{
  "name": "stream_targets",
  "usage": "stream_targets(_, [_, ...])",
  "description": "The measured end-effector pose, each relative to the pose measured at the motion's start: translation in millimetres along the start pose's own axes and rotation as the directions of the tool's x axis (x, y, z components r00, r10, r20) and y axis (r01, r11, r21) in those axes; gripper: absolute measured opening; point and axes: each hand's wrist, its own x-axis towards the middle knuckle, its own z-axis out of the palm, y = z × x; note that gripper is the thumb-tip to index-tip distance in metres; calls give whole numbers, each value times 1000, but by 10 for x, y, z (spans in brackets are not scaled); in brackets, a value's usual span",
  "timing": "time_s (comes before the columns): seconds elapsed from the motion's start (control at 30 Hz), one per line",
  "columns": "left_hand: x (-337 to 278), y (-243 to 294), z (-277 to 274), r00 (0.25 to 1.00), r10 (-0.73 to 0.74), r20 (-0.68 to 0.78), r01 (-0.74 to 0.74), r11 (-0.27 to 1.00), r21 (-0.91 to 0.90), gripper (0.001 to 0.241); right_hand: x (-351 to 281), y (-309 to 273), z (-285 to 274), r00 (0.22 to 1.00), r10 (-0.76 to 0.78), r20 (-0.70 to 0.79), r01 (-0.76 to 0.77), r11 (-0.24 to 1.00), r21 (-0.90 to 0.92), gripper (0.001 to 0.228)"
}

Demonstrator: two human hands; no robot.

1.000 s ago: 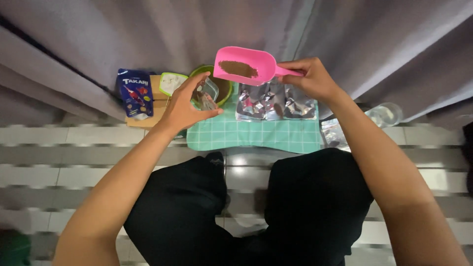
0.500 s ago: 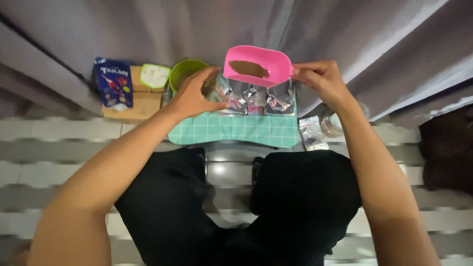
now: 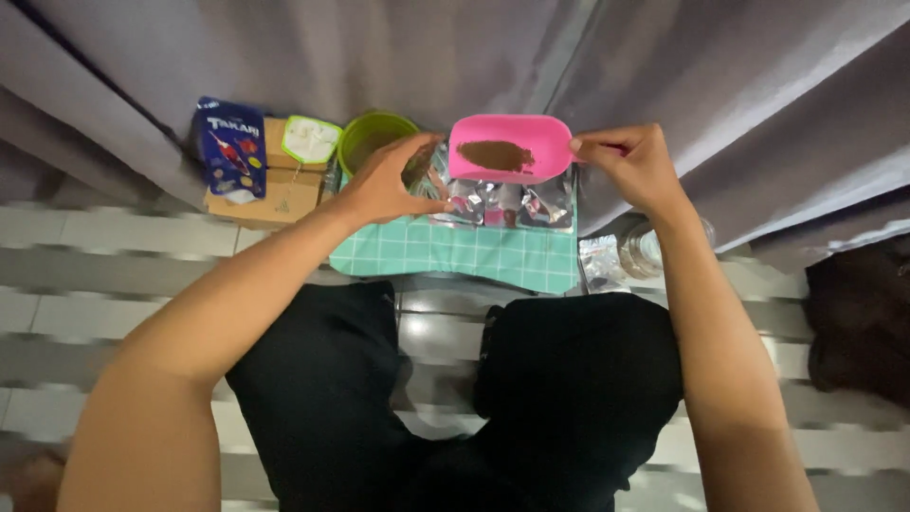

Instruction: Filling small silver pouches with fish bait using a pink plastic scoop from a green bowl.

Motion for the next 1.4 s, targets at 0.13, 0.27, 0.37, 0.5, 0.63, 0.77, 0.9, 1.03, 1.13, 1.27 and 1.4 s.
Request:
stream_targets(0.13, [5, 50, -17, 1000, -14, 7, 14, 1000, 18, 102, 27, -64, 34, 999, -35, 7, 35, 999, -39, 11])
stream_targets(0.27, [-6, 73, -15, 999, -31, 23, 30, 999, 26, 102, 52, -80, 22, 998, -61, 1, 61, 998, -28, 11])
stream_targets(0.37, [-18, 108, -18, 999, -42, 34, 41, 999, 20, 103, 69, -70, 38, 996, -86, -8, 85, 994, -62, 10])
stream_targets(0.5, [-4, 47, 29, 999, -26, 43, 27, 1000, -9, 101, 77, -38, 50, 993, -118, -4, 117, 987, -110, 5])
stream_targets(0.63, [-1, 15, 49, 999, -16, 36, 16, 1000, -2, 98, 82, -66, 57, 991, -131, 27, 133, 984, -118, 4])
stream_targets(0.77, [9, 30, 48, 998, -41, 38, 42, 999, -11, 97, 85, -123, 67, 988, -154, 29, 156, 978, -141, 2])
stream_targets(0.9, [-1, 132, 28, 997, -60, 39, 61, 998, -16, 98, 90, -122, 77, 988, -152, 4, 151, 978, -147, 4])
stream_targets(1.03, [3, 92, 44, 996, -75, 55, 75, 997, -2, 95, 65, -125, 70, 989, -146, 31, 149, 979, -138, 3])
stream_targets(1.13, [18, 133, 4, 995, -85, 46, 85, 996, 5, 97, 92, -122, 63, 986, -169, 15, 168, 970, -176, 4])
stream_targets(1.27, [7, 98, 16, 996, -61, 62, 59, 998, 33, 97, 77, -144, 75, 992, -129, 9, 128, 973, -193, 3])
stream_targets(1.4, [21, 67, 32, 995, -60, 74, 58, 998, 24, 96, 83, -181, 69, 995, -104, 10, 104, 974, -200, 1])
